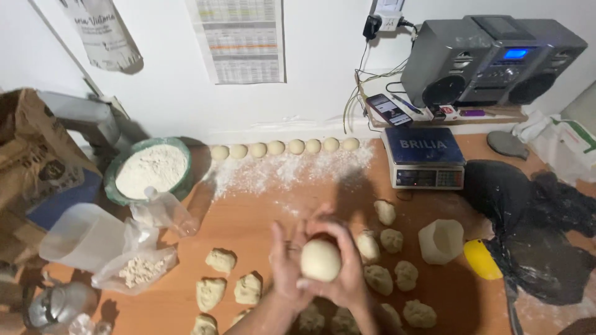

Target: Shaping dough pieces into round balls on a floured workbench.

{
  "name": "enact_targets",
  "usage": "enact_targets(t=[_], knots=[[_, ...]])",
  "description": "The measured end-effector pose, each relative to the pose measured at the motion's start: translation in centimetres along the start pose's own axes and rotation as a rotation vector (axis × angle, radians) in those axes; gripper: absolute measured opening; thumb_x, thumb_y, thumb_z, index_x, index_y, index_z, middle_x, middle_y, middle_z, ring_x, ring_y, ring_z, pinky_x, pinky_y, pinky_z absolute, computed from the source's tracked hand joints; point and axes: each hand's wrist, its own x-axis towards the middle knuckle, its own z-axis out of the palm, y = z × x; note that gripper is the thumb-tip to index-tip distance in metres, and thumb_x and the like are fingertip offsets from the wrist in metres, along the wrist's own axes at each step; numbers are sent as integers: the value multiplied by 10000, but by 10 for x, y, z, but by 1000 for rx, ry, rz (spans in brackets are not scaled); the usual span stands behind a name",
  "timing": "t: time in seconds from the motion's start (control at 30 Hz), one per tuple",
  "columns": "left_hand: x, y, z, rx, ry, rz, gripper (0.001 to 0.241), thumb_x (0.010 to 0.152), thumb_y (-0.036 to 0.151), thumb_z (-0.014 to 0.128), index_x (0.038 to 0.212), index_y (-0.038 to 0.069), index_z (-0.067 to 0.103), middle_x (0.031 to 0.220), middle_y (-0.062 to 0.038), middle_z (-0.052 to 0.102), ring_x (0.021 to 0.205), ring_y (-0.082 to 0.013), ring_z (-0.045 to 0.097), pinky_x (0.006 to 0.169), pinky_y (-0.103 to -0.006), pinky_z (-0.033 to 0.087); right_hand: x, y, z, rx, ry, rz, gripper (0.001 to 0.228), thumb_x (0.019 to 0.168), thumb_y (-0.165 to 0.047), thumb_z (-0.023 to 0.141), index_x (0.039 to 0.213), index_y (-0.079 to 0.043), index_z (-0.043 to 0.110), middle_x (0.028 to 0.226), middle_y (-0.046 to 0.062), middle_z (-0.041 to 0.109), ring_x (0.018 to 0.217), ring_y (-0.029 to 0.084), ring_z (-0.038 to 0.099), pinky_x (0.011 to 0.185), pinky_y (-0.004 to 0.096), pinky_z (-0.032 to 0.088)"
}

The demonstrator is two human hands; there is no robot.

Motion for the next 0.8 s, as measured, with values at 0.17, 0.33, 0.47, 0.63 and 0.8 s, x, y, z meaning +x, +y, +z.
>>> enact_targets(t=[0.17, 0.33, 0.47, 0.63, 0.8], knots=[[21, -24, -10, -23, -507, 103, 925, 1076, 767, 334, 1613, 17, 403, 1591, -189, 537, 1347, -288, 556, 1080, -434, 474, -12, -7, -4, 202, -9, -173, 918, 764, -532, 926, 1391, 6, 525, 1453, 201, 563, 1273, 299, 647, 1077, 470, 609], [-3, -37, 29, 23, -88, -56, 955, 934, 831, 284, 1468, 59, 460, 1488, -161, 562, 1310, -316, 585, 1130, -513, 429, 1, 3, -48, -30, 91, -154, 969, 795, -499, 911, 1470, 31, 459, 1423, 207, 585, 1289, 307, 613, 1091, 448, 546], [15, -30, 37, 59, 99, -61, 880, 867, 813, 282, 1435, 181, 511, 1484, -110, 592, 1326, -267, 595, 1135, -478, 420, -13, 5, -36, 95, 8, -171, 944, 716, -533, 904, 1407, 3, 549, 1379, 181, 658, 1082, 243, 739, 874, 377, 694], [8, -84, 2, 124, 3, -4, 916, 920, 810, 305, 1473, 100, 474, 1493, -126, 559, 1330, -317, 563, 1159, -529, 423, 0, 0, -55, -15, 110, -227, 925, 829, -460, 894, 1489, 19, 459, 1451, 208, 590, 1304, 328, 637, 1100, 462, 576], [19, -52, 22, -183, -35, 140, 833, 870, 806, 255, 1357, 151, 420, 1323, -72, 552, 1192, -205, 537, 1042, -348, 443, -24, 10, -39, 232, -56, -191, 974, 765, -498, 945, 1447, 23, 485, 1400, 209, 623, 1202, 261, 697, 983, 422, 640]])
